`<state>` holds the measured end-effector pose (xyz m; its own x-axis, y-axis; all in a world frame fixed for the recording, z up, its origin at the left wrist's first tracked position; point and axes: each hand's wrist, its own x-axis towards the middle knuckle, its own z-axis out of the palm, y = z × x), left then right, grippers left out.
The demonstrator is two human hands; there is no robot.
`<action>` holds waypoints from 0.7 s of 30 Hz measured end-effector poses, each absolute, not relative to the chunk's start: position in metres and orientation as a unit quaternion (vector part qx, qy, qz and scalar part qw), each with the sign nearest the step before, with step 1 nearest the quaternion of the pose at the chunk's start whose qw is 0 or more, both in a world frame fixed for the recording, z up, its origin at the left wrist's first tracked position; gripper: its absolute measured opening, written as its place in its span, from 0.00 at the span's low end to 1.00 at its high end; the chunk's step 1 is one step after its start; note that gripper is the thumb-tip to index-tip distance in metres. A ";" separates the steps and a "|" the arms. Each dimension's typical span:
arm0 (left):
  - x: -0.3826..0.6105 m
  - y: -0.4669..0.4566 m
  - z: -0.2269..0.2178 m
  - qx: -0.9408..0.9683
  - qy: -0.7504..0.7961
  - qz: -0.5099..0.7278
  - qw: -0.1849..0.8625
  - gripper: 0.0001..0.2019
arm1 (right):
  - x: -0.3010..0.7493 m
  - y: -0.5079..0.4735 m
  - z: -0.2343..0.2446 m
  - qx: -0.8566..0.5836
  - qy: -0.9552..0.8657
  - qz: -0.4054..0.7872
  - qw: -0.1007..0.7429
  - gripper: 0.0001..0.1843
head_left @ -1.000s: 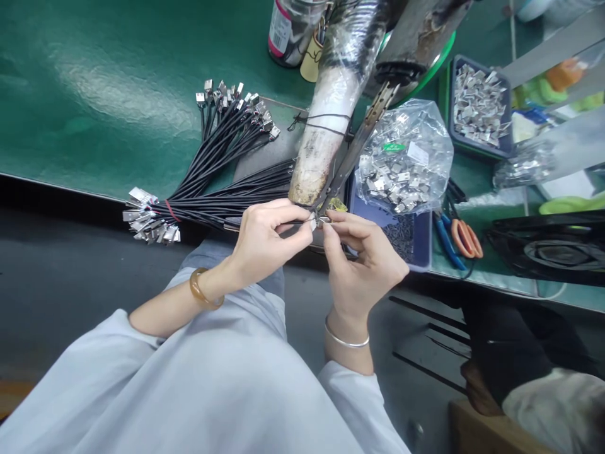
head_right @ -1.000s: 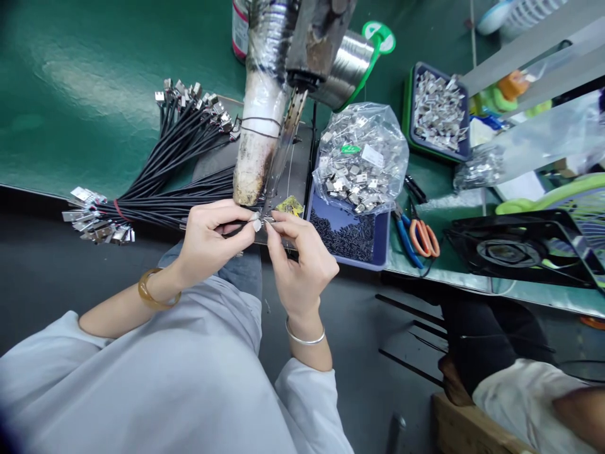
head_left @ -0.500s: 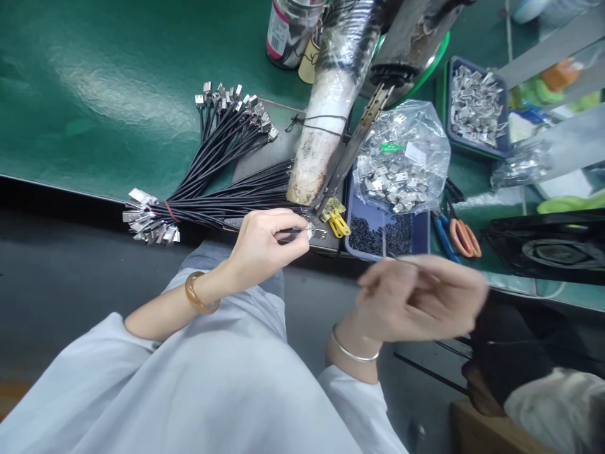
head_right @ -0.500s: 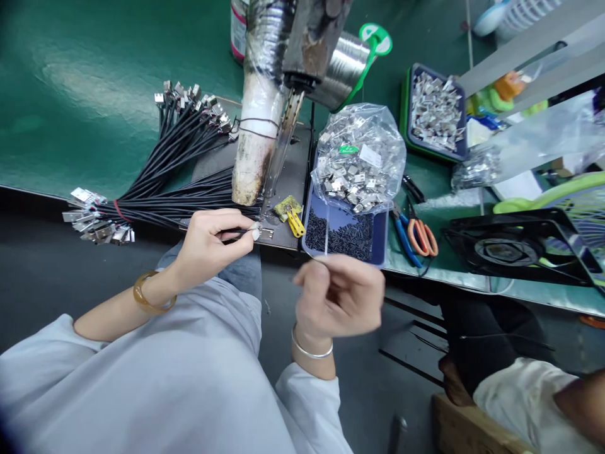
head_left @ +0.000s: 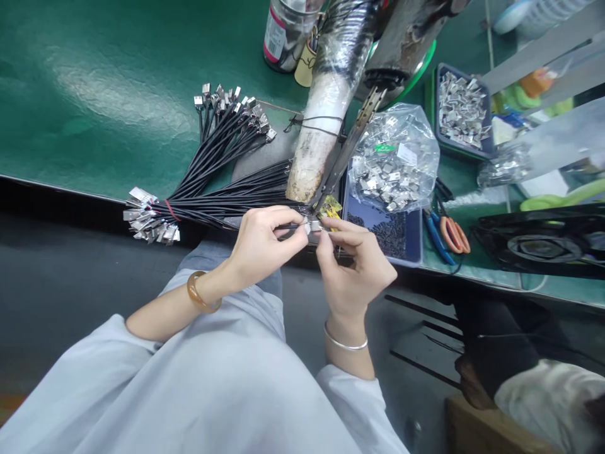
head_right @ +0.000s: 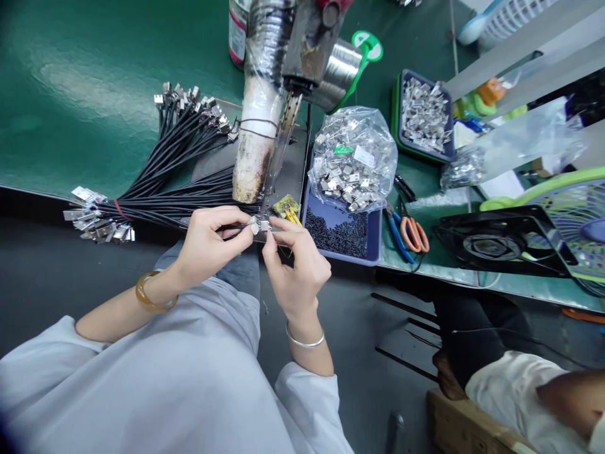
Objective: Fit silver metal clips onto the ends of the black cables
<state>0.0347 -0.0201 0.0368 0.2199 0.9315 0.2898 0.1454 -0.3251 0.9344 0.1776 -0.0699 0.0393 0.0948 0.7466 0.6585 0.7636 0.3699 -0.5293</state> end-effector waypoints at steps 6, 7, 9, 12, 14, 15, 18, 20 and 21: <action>0.038 -0.018 0.038 0.644 0.412 0.489 0.419 0.08 | 0.177 -0.060 0.043 -0.568 -0.668 -0.011 0.480 0.06; 0.038 -0.018 0.038 0.644 0.411 0.493 0.417 0.08 | 0.177 -0.060 0.044 -0.567 -0.669 -0.015 0.481 0.06; 0.039 -0.018 0.039 0.643 0.409 0.499 0.412 0.08 | 0.177 -0.058 0.047 -0.563 -0.671 -0.023 0.482 0.07; 0.038 -0.018 0.040 0.641 0.413 0.494 0.418 0.07 | 0.178 -0.058 0.049 -0.560 -0.679 -0.022 0.475 0.07; 0.038 -0.019 0.040 0.638 0.417 0.483 0.431 0.07 | 0.178 -0.058 0.050 -0.562 -0.683 -0.016 0.466 0.08; 0.037 -0.019 0.039 0.636 0.419 0.478 0.437 0.07 | 0.178 -0.059 0.050 -0.564 -0.684 -0.014 0.462 0.08; 0.037 -0.019 0.039 0.630 0.425 0.470 0.450 0.07 | 0.179 -0.060 0.049 -0.565 -0.687 -0.011 0.456 0.08; 0.038 -0.019 0.040 0.623 0.432 0.467 0.455 0.07 | 0.180 -0.059 0.049 -0.562 -0.691 -0.015 0.455 0.08; 0.038 -0.018 0.040 0.620 0.435 0.465 0.458 0.08 | 0.179 -0.058 0.049 -0.558 -0.693 -0.019 0.455 0.08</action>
<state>0.0381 -0.0184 0.0403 0.1897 0.9656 0.1781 0.1131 -0.2016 0.9729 0.1795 -0.0583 0.0486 0.0379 0.7567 0.6527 0.7920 0.3755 -0.4814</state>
